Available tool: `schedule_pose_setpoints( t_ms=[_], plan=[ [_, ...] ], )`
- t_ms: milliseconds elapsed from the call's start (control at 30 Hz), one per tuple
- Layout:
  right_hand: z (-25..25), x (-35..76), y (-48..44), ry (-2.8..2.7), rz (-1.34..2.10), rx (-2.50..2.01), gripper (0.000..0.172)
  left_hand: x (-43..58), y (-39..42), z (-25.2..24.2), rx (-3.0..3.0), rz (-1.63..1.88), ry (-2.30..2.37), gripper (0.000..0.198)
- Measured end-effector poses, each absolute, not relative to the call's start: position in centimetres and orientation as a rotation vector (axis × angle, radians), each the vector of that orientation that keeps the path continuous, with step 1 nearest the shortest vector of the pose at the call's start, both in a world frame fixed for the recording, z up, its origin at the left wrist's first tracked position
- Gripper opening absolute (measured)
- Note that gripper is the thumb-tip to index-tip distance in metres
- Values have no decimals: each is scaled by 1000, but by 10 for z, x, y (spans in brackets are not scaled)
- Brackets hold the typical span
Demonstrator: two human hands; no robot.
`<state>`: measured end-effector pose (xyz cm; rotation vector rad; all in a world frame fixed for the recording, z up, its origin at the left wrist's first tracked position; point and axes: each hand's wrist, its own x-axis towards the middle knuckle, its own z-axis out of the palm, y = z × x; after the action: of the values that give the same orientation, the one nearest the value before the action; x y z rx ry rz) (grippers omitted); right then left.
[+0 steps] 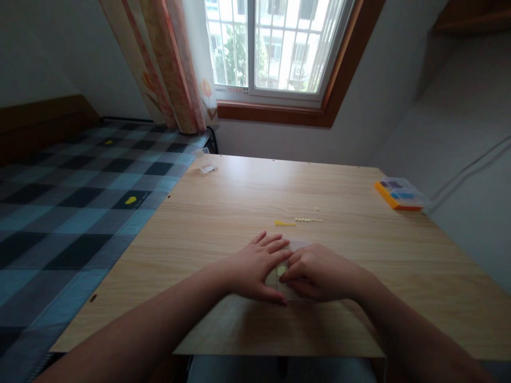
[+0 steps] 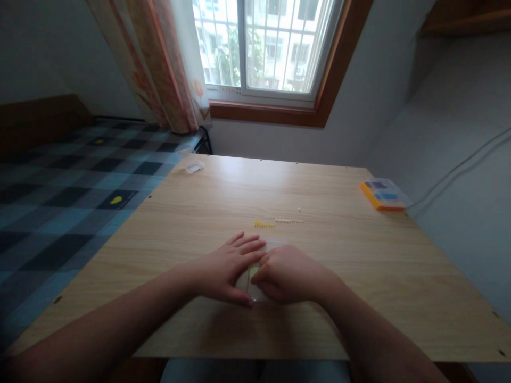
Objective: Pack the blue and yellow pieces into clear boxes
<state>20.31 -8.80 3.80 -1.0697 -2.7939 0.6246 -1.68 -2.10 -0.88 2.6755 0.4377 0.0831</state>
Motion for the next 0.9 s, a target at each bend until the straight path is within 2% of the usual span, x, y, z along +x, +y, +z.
schedule_pose_setpoints(
  t_ms=[500,600,700,800,900],
  plan=[
    [39,204,-89,-2766,648,-1034,17,-17,-20,-9,2649,114,419,98],
    [41,213,-86,-2642,685,-931,22,-17,-20,-8,2649,103,426,99],
    [41,233,-78,-2373,501,-973,26,-16,-21,-5,2653,67,452,103],
    [36,261,-62,-2037,190,-1236,25,-16,-22,-1,2652,51,476,101],
    [20,292,-40,-1723,59,-1509,30,-15,-21,0,2647,59,480,100]
  ],
)
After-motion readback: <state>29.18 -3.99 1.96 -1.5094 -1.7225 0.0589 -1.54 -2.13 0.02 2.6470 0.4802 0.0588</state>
